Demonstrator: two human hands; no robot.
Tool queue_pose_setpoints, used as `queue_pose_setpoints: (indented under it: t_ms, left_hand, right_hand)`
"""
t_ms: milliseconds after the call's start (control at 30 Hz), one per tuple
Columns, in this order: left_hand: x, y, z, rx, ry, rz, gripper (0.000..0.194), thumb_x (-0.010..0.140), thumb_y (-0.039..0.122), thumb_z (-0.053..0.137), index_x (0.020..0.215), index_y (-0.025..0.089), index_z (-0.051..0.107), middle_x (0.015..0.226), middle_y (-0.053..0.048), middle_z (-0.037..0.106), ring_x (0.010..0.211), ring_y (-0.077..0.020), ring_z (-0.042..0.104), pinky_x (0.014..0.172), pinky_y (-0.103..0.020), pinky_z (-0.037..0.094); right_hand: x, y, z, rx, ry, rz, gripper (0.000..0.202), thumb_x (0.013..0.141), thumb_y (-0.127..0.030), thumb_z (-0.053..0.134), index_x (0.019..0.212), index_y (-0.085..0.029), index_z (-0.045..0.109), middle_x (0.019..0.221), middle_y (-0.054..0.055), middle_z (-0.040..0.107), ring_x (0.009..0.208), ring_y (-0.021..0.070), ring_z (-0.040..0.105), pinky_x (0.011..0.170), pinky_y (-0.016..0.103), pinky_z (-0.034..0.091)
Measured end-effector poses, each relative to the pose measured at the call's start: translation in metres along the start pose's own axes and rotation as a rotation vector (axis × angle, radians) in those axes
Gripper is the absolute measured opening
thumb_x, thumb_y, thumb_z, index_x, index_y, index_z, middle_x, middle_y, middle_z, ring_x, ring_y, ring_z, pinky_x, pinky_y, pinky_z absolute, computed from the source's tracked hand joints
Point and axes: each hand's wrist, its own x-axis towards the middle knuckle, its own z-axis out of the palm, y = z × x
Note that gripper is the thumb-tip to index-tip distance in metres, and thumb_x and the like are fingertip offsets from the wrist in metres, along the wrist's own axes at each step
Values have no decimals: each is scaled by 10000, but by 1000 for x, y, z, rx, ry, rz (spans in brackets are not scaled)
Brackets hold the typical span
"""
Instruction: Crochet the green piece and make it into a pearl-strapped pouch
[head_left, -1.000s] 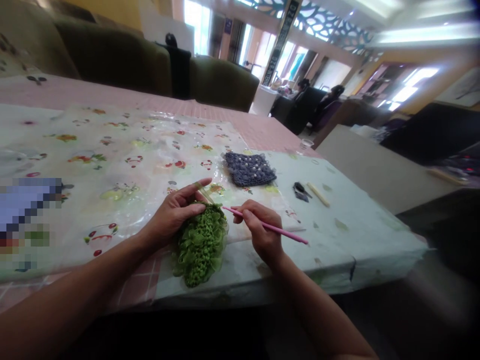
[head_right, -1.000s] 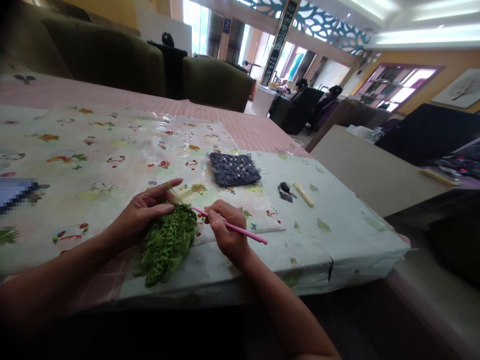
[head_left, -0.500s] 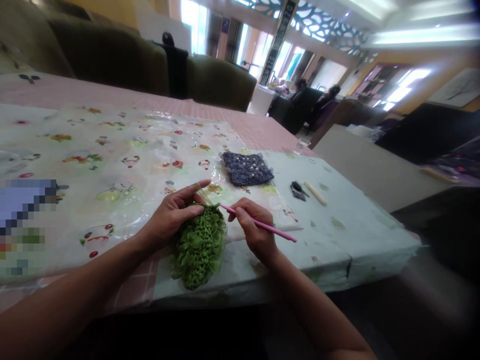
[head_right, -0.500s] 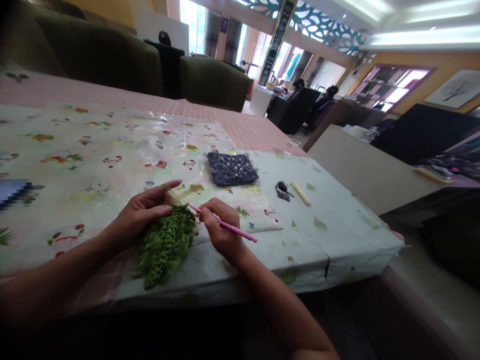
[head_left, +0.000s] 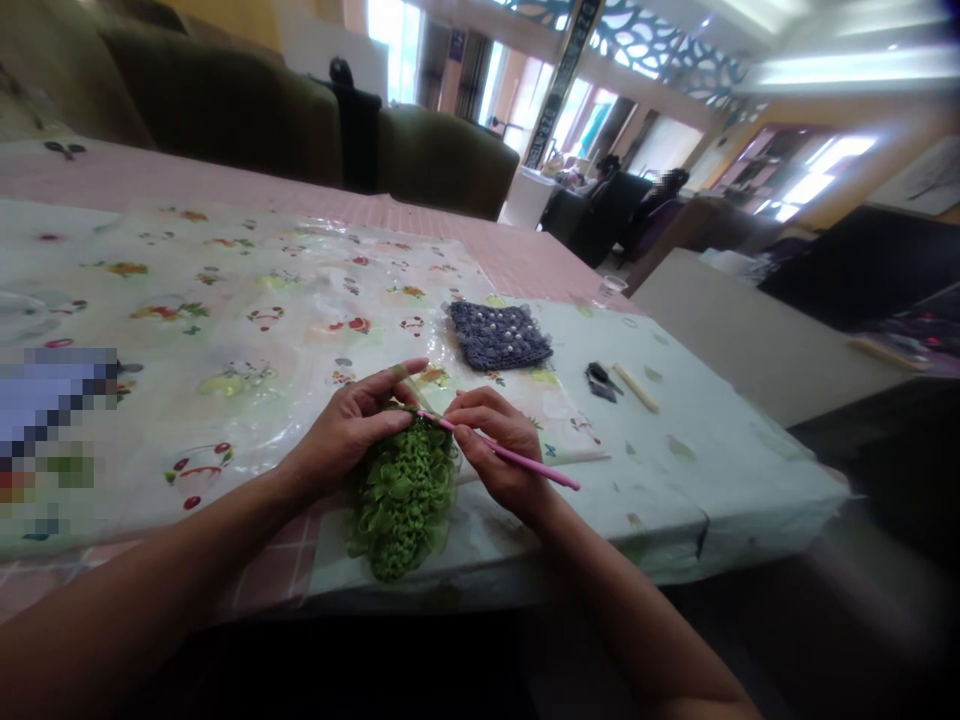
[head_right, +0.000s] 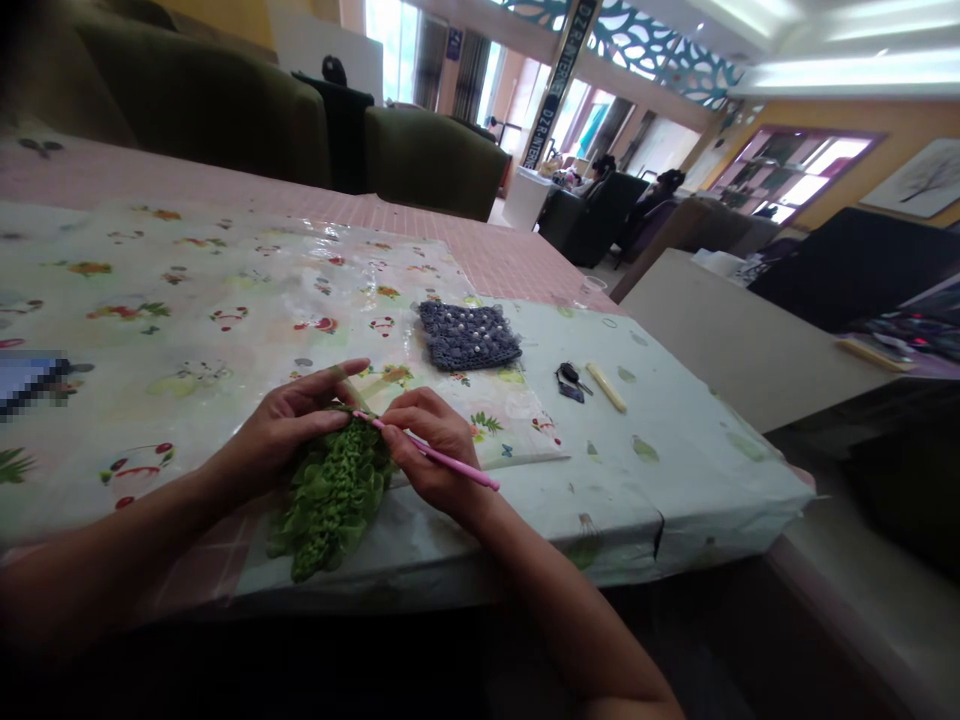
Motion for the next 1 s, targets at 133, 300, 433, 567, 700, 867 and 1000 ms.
queue_pose_setpoints:
  t_ms: [133,300,433,567,700,867,1000]
  left_hand:
    - [-1,0,2,23,24,24,570,788,188,725,1341,260,606,903,5,624,768,-102,604,723,-223,486]
    - [-3,0,4,129,69,72,597,806,215,721,1381,268,569,915,-2,635,786,-109,604,747,-237,486]
    - [-6,0,4,287,110,131,569,835,218,684,1387,282,562,911,5,650,782,-104,595,749,-234,474]
    - [-8,0,6,503,182,232,522,845,183,652,1359,254,590,888,10,660,804,-107,594,787,-236,462]
    - [-7,0,8,692,245,372,453,841,130,625,1288,203,643,866,5,638,858,-122,599,845,-246,458]
    - [-6,-3,7,797,246,491,400,845,86,592,1222,189,678,891,-6,636,860,-129,598,824,-250,460]
    - [-6,-5,5,836,225,554,373,870,98,572,1212,198,683,900,-15,629,862,-136,591,818,-258,459]
  right_hand:
    - [3,-3,3,-48,-6,-68,133,923,-150,555,913,-189,681,936,59,658,892,153,631,830,321,530]
    - [4,-7,6,-167,-16,-125,135,919,-135,541,912,-166,672,948,76,673,873,147,644,780,288,541]
    - [3,-9,9,-282,-27,-145,146,923,-151,524,897,-164,667,951,84,689,855,154,652,773,292,545]
    - [3,-11,14,-418,-24,-166,161,926,-156,507,870,-164,658,946,89,701,851,163,660,793,301,543]
    - [4,-12,19,-545,-20,-202,176,930,-161,490,845,-167,644,942,84,712,849,163,666,788,292,538]
    - [5,-12,22,-601,-45,-195,190,943,-174,487,829,-162,639,926,77,710,846,161,663,786,278,528]
    - [6,-10,24,-592,-77,-168,204,966,-194,464,860,-169,637,941,74,701,862,154,653,794,270,521]
